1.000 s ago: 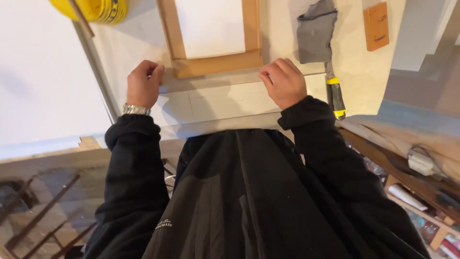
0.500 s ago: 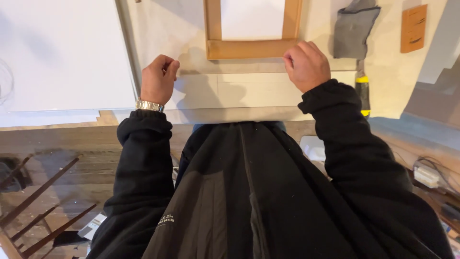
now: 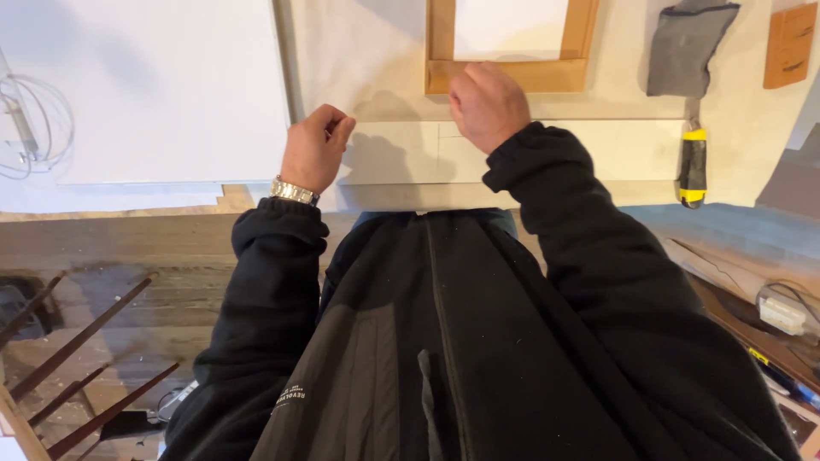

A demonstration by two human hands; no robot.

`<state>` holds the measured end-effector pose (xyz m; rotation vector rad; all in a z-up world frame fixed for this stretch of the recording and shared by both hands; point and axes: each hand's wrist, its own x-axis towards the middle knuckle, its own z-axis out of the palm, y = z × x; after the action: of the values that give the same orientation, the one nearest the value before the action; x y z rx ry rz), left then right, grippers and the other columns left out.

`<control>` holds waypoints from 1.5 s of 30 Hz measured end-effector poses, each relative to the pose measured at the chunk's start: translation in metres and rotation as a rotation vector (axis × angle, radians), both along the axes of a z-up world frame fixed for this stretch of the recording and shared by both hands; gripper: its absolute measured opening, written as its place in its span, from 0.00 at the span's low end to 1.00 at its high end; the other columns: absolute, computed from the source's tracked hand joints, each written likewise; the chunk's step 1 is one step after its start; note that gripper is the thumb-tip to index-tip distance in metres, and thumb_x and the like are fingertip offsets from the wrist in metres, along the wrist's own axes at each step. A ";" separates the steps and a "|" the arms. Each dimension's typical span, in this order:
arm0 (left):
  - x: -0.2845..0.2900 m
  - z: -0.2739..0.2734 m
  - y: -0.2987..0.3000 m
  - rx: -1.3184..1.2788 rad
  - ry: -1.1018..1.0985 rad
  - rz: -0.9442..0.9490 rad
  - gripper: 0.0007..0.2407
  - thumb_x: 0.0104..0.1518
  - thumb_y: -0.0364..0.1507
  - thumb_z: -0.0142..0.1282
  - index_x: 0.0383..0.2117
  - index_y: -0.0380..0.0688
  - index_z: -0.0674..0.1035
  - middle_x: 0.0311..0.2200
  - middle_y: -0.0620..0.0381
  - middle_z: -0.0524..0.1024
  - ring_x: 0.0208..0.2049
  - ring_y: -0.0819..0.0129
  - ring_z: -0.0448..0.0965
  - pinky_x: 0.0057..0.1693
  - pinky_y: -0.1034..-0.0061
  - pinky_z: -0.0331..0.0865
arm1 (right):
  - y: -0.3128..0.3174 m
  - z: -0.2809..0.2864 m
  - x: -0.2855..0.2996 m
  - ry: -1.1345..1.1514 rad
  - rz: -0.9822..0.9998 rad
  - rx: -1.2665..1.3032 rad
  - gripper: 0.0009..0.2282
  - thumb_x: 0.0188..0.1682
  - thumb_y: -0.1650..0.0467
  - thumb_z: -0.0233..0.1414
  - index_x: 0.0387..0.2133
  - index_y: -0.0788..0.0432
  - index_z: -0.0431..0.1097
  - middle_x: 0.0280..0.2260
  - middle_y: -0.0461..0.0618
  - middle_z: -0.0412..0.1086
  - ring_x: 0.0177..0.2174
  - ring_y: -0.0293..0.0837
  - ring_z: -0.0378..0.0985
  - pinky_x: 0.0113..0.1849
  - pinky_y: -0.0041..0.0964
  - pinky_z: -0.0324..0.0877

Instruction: Framing a piece of artwork by placing it into a wooden frame and securing it.

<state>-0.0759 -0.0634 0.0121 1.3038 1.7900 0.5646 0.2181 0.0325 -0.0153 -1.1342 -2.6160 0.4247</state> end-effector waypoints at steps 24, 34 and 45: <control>0.084 -0.054 0.120 0.112 0.196 -0.163 0.08 0.62 0.35 0.57 0.33 0.44 0.79 0.28 0.44 0.81 0.32 0.40 0.80 0.39 0.52 0.73 | -0.001 0.025 -0.017 0.109 -0.091 -0.061 0.04 0.43 0.76 0.57 0.27 0.60 0.67 0.31 0.51 0.65 0.35 0.53 0.72 0.38 0.46 0.71; 0.086 -0.038 0.118 0.022 0.199 -0.099 0.07 0.62 0.34 0.57 0.33 0.45 0.81 0.29 0.46 0.82 0.32 0.45 0.81 0.40 0.56 0.75 | 0.015 0.038 0.135 0.037 -0.170 -0.042 0.07 0.48 0.75 0.60 0.26 0.60 0.66 0.31 0.49 0.66 0.33 0.49 0.72 0.35 0.43 0.71; 0.077 -0.038 0.108 0.098 0.120 -0.095 0.08 0.63 0.32 0.58 0.33 0.39 0.81 0.28 0.45 0.81 0.31 0.47 0.81 0.38 0.60 0.73 | 0.043 0.051 0.321 -0.005 -0.665 -0.027 0.17 0.59 0.78 0.60 0.60 0.64 0.67 0.49 0.56 0.70 0.50 0.53 0.74 0.51 0.46 0.73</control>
<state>0.0015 0.0444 -0.0258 1.5089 1.8049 0.5370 0.5388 0.0758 0.0353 -1.8961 -2.0595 0.3056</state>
